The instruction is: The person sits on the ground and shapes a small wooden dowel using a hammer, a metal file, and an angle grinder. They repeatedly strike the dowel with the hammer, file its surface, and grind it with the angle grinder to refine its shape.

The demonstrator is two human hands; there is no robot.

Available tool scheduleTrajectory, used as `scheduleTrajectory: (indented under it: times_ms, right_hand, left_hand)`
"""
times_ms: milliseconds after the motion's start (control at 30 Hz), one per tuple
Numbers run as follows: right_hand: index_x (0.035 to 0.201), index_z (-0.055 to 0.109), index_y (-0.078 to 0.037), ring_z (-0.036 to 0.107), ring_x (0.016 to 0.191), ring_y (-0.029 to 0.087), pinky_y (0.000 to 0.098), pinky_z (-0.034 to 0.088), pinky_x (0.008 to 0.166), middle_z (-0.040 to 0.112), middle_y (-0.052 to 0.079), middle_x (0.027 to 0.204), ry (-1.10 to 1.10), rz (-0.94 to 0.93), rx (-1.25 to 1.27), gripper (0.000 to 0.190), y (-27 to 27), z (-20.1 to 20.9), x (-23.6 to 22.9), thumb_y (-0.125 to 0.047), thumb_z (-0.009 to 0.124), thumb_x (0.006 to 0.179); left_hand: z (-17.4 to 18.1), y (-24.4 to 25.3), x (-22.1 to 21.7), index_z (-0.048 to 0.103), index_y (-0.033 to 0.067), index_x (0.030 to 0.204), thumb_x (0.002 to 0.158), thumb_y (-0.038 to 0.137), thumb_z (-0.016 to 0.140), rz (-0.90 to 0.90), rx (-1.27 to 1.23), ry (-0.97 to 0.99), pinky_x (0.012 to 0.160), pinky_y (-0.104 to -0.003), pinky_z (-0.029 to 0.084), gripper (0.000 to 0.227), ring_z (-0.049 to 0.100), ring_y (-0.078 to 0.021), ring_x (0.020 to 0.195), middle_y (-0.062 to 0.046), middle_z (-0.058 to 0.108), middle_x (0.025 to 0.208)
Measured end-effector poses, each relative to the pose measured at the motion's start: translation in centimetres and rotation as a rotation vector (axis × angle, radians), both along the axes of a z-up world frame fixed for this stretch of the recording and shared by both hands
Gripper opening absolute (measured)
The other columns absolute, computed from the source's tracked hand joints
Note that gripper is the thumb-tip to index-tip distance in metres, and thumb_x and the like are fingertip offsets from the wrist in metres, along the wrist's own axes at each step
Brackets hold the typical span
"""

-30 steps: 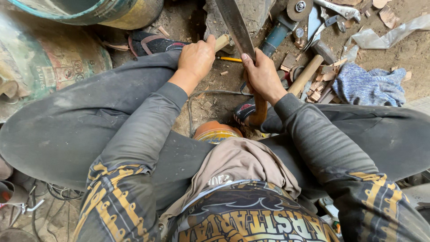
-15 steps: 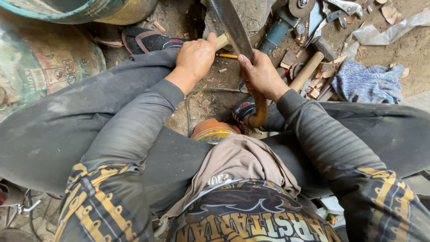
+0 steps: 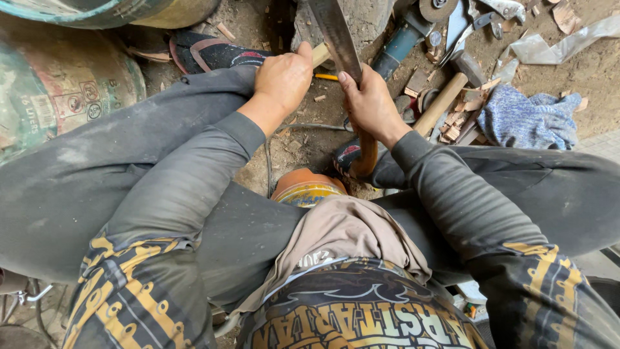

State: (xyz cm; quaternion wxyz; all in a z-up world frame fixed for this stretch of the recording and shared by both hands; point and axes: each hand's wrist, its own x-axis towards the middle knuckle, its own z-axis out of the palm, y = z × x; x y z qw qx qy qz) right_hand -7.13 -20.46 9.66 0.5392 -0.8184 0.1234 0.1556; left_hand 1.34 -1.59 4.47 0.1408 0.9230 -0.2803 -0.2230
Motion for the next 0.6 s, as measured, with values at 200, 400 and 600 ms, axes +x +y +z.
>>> scheduleTrajectory:
  times_ms: [200, 400, 600]
  right_hand:
    - [0.105, 0.049, 0.004, 0.063, 0.069, 0.043, 0.0512, 0.047, 0.061, 0.064, 0.027, 0.075, -0.08, 0.108, -0.377, 0.03, 0.3, -0.7, -1.2, -0.024, 0.057, 0.113]
    - [0.106, 0.049, -0.005, 0.055, 0.056, 0.023, 0.04, 0.047, 0.052, 0.057, 0.013, 0.072, 0.061, -0.026, 0.025, 0.027, -0.2, 0.7, -1.3, -0.03, 0.057, 0.115]
    - [0.097, 0.041, -0.013, 0.039, 0.041, 0.01, 0.0303, 0.041, 0.037, 0.041, -0.001, 0.062, 0.482, -0.194, 0.542, 0.025, -0.7, 3.1, -0.3, -0.033, 0.051, 0.107]
  left_hand:
    - [0.2, -0.1, -0.1, 0.052, 0.0016, 0.105, 0.097, 0.011, 0.054, 0.028, 0.009, -0.014, 0.064, -0.051, 0.058, 0.013, 0.074, -0.0408, 0.079, -0.02, 0.075, 0.087]
    - [-0.7, 0.1, -0.3, 0.052, 0.001, 0.104, 0.1, 0.012, 0.053, -0.013, 0.011, -0.033, 0.064, -0.049, 0.059, 0.011, 0.075, -0.0382, 0.076, -0.022, 0.074, 0.086]
    - [-1.3, 0.8, 0.2, 0.051, 0.0012, 0.105, 0.099, 0.012, 0.054, -0.094, -0.017, -0.077, 0.063, -0.046, 0.058, 0.012, 0.074, -0.0364, 0.073, -0.021, 0.074, 0.082]
